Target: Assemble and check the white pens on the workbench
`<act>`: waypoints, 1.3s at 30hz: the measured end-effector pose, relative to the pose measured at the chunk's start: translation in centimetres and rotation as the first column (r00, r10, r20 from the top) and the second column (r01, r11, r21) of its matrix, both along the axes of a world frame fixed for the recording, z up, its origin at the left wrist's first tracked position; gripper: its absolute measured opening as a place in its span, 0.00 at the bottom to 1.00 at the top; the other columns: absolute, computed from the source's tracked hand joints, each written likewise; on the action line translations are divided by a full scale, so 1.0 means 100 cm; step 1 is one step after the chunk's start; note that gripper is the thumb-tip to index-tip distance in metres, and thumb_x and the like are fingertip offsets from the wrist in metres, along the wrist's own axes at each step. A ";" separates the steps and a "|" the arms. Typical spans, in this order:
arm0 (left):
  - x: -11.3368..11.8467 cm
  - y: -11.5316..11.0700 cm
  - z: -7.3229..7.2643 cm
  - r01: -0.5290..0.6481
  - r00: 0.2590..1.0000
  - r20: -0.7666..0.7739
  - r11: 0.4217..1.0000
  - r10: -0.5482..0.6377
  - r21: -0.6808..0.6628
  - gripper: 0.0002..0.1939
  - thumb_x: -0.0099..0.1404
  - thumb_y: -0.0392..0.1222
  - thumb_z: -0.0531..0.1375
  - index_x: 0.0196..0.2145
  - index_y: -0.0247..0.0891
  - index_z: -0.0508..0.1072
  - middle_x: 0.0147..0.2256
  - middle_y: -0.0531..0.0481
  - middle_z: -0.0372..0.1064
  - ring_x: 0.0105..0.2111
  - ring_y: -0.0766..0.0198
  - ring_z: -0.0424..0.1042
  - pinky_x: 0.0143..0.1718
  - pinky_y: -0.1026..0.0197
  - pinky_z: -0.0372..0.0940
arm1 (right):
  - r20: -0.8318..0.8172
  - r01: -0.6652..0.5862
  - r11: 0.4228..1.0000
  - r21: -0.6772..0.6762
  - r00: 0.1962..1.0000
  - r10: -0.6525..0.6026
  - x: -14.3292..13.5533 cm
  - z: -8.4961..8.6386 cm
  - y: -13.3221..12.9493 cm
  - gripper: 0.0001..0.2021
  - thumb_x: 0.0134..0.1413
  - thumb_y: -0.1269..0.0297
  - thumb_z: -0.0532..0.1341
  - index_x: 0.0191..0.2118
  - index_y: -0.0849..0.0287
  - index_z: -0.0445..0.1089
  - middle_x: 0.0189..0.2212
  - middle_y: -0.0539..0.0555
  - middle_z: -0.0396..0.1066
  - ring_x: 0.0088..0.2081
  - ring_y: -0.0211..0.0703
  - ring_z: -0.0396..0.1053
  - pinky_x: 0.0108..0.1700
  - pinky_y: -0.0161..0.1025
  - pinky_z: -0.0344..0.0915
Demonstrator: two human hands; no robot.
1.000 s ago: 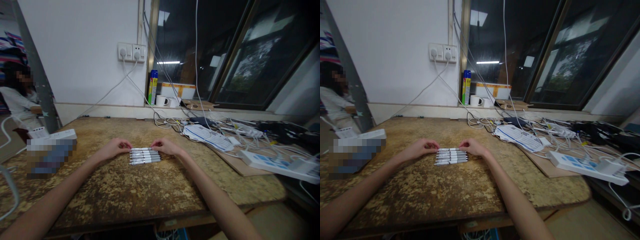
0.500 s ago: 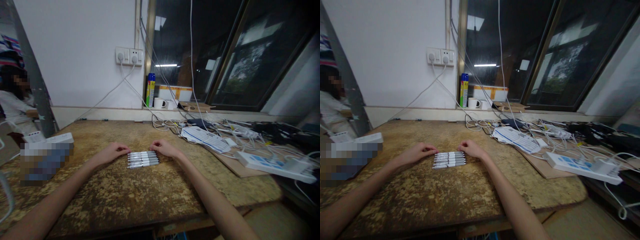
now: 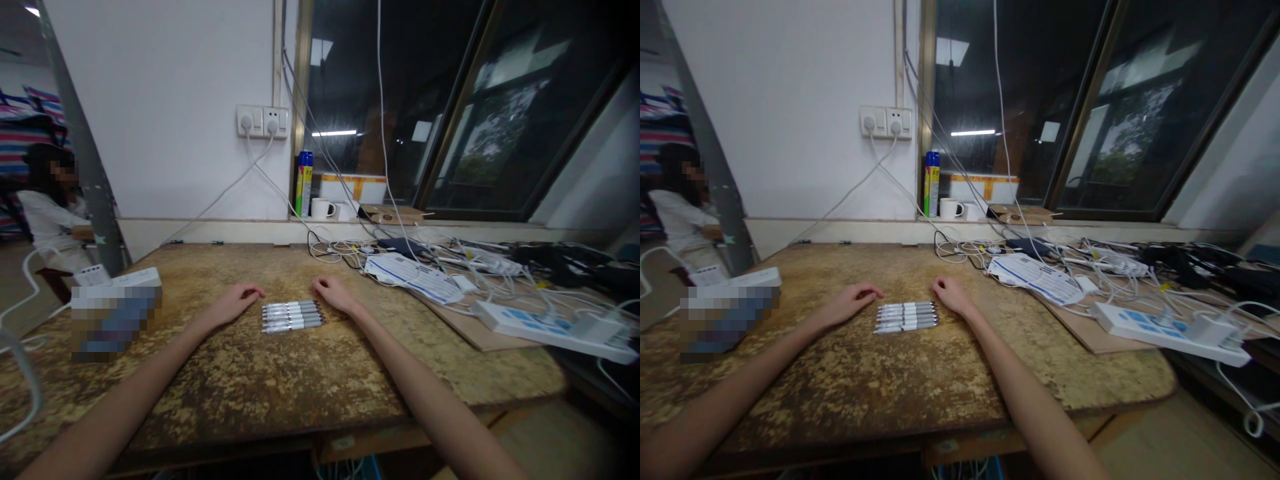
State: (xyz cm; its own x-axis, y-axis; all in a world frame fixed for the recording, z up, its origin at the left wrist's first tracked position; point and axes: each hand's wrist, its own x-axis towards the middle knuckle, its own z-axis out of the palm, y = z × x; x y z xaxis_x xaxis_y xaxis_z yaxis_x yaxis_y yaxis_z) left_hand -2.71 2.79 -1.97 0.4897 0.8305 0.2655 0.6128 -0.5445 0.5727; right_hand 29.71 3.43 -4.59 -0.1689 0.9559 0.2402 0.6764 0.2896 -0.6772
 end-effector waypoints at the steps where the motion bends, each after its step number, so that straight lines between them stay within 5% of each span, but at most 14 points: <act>1: 0.001 0.001 -0.002 0.002 1.000 0.004 1.000 -0.002 0.000 0.19 0.68 0.52 0.55 0.43 0.40 0.82 0.45 0.45 0.81 0.46 0.51 0.76 0.53 0.53 0.67 | -0.002 0.005 1.000 -0.006 1.000 -0.005 -0.001 -0.001 0.000 0.15 0.68 0.56 0.63 0.51 0.63 0.73 0.46 0.56 0.75 0.43 0.45 0.76 0.46 0.47 0.75; 10: 0.011 -0.010 -0.010 -0.107 0.984 0.143 0.994 0.106 -0.005 0.13 0.65 0.45 0.59 0.40 0.39 0.81 0.43 0.44 0.79 0.47 0.50 0.75 0.57 0.48 0.65 | -0.086 0.063 0.998 0.000 0.994 -0.063 -0.014 -0.005 -0.016 0.15 0.68 0.56 0.63 0.50 0.62 0.73 0.46 0.56 0.75 0.45 0.46 0.75 0.48 0.49 0.74; 15: 0.039 -0.025 -0.027 -0.283 0.900 0.330 0.957 0.286 -0.059 0.20 0.69 0.42 0.55 0.55 0.34 0.72 0.57 0.36 0.71 0.59 0.48 0.69 0.64 0.44 0.60 | -0.218 0.140 0.990 0.020 0.967 -0.132 -0.027 -0.013 -0.029 0.09 0.67 0.62 0.60 0.46 0.62 0.73 0.46 0.58 0.76 0.49 0.47 0.73 0.56 0.48 0.68; 23: 0.090 -0.034 -0.044 -0.337 0.769 0.511 0.923 0.383 -0.184 0.25 0.72 0.38 0.54 0.64 0.35 0.61 0.67 0.35 0.60 0.68 0.53 0.60 0.69 0.49 0.53 | -0.399 0.173 0.984 -0.043 0.900 -0.175 -0.048 -0.015 -0.047 0.17 0.63 0.63 0.54 0.54 0.60 0.70 0.55 0.61 0.74 0.56 0.48 0.71 0.61 0.42 0.64; 30: 0.098 -0.004 -0.041 -0.381 0.706 0.571 0.904 0.419 -0.194 0.20 0.76 0.41 0.57 0.62 0.36 0.67 0.62 0.37 0.66 0.62 0.50 0.67 0.64 0.43 0.62 | -0.460 0.229 0.971 -0.060 0.857 -0.231 -0.050 -0.016 -0.023 0.14 0.67 0.68 0.54 0.53 0.60 0.72 0.54 0.60 0.75 0.56 0.46 0.72 0.61 0.45 0.66; 34: 0.095 0.022 -0.038 -0.427 0.684 0.578 0.887 0.445 -0.177 0.20 0.74 0.47 0.62 0.59 0.37 0.71 0.57 0.40 0.69 0.53 0.51 0.73 0.53 0.43 0.71 | -0.455 0.245 0.968 -0.062 0.856 -0.246 -0.053 -0.016 0.004 0.14 0.69 0.58 0.61 0.54 0.60 0.72 0.54 0.59 0.73 0.53 0.50 0.73 0.56 0.54 0.71; 39: 0.096 0.054 -0.035 -0.471 0.667 0.564 0.862 0.487 -0.186 0.19 0.74 0.46 0.62 0.58 0.36 0.71 0.56 0.40 0.70 0.51 0.52 0.74 0.51 0.45 0.73 | -0.426 0.261 0.963 -0.067 0.866 -0.264 -0.057 -0.016 0.046 0.17 0.68 0.58 0.63 0.57 0.60 0.71 0.55 0.60 0.72 0.51 0.50 0.74 0.53 0.53 0.73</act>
